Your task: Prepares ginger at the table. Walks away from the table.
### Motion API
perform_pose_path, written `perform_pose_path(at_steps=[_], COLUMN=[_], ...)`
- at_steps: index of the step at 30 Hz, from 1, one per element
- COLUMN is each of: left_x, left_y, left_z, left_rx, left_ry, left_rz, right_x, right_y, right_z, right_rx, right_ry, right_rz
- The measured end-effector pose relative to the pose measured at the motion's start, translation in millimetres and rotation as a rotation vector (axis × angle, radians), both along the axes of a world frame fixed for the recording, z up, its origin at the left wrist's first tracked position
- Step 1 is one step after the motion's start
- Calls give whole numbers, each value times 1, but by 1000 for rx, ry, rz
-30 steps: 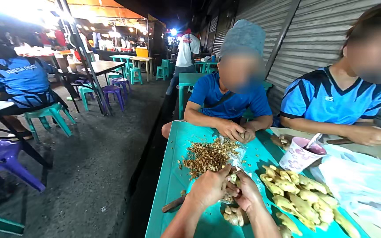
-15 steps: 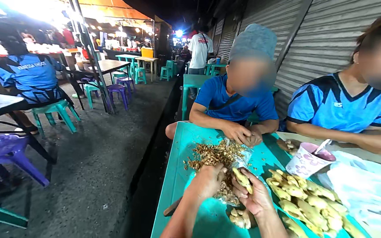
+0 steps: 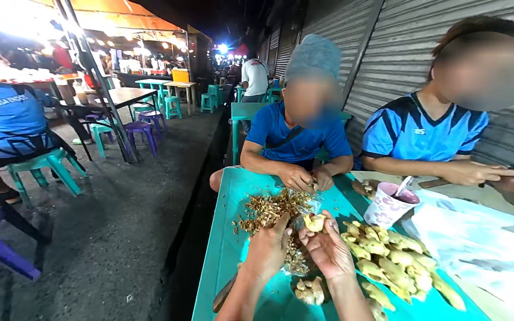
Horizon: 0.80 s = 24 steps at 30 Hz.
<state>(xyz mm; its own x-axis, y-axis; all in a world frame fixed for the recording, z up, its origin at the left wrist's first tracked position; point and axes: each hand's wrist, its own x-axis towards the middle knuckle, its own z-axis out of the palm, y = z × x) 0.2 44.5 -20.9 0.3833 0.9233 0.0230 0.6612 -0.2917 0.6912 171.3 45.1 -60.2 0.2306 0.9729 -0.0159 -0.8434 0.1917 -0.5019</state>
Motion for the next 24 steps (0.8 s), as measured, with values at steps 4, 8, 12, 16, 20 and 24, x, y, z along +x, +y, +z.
perform_pose_path(at_steps=[4, 8, 12, 16, 20, 24], left_x=[8, 14, 12, 12, 15, 16], left_y=[-10, -17, -16, -17, -19, -19], left_z=[3, 4, 5, 5, 7, 11], left_rx=[23, 51, 40, 57, 58, 40], left_ry=[-57, -87, -91, -59, 7, 39], left_rz=[-22, 0, 14, 8, 22, 32], right_x=[-3, -11, -16, -19, -21, -19], right_y=[0, -4, -5, -8, -9, -7], right_z=[0, 0, -1, 2, 3, -2], right_rx=[100, 167, 172, 98, 84, 168], right_ry=[37, 70, 62, 94, 132, 49], right_rz=[2, 37, 134, 120, 103, 105])
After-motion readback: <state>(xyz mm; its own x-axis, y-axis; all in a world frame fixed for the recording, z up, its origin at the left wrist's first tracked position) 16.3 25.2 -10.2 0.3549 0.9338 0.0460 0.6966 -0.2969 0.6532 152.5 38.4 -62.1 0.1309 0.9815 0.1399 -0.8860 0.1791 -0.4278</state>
